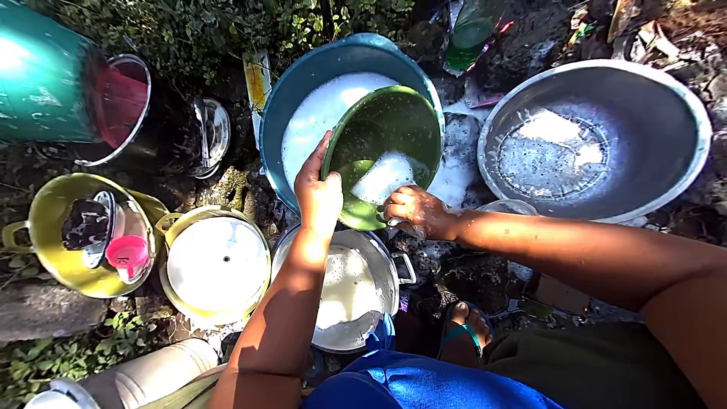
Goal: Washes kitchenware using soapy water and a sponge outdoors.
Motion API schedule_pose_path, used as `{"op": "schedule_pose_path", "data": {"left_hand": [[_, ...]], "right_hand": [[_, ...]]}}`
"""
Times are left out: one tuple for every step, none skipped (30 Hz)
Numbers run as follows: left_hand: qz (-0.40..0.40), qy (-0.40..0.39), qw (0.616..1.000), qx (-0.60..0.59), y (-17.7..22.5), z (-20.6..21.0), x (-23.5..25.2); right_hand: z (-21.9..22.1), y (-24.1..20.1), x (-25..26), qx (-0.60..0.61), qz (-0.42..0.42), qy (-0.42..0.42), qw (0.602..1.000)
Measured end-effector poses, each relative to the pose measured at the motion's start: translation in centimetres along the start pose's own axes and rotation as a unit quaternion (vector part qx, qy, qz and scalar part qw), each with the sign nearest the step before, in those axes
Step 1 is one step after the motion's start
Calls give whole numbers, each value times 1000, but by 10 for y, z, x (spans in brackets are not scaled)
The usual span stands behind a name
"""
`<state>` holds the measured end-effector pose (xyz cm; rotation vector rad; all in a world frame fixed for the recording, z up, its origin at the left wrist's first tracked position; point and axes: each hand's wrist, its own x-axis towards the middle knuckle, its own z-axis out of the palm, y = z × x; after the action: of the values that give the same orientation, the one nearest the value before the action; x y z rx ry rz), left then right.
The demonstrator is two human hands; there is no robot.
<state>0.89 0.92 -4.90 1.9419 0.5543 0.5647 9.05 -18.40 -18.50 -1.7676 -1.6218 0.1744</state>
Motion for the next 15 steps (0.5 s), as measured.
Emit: {"op": "schedule_pose_path", "data": {"left_hand": [[1,0,1000,0,0,-1,0],[4,-2,1000,-3,0,-1,-1],[11,-3,1000,-6,0,0,-1],[18,-4,1000,-6,0,0,-2],[24,-5,1000,-5,0,1,-3],[28,-5,1000,-3,0,1,-3],[33,-6,999,-4,0,0,-2],[39,-9,999,-4,0,-1,-3],[44,-12,999,-1,1,-2,-2],[48,-15,999,5,2,-3,-2],[53,-15,998,10,3,-3,-1],[55,-14,998,14,3,-2,-1],[56,-13,998,16,3,-1,0],[56,-11,998,19,4,0,0],[59,-10,998,21,3,1,0]], "right_hand": [[1,0,1,-3,-1,2,1000],[1,-1,1,-8,3,-2,1000],[0,-2,1,-15,9,-12,1000],[-2,-3,1,-21,13,-24,999],[-5,-2,1,-26,12,-35,999],[-9,0,2,-28,5,-41,999],[-12,4,2,-36,-3,-40,999],[-16,8,2,-49,-8,-41,998],[-21,12,2,-66,-9,-45,997],[-25,13,1,-84,-7,-52,995],[-29,14,0,-101,-4,-61,993],[-30,14,0,-113,2,-69,991],[-30,13,0,-119,7,-72,990],[-30,11,0,-119,12,-73,990],[-29,11,1,-115,15,-73,991]]}}
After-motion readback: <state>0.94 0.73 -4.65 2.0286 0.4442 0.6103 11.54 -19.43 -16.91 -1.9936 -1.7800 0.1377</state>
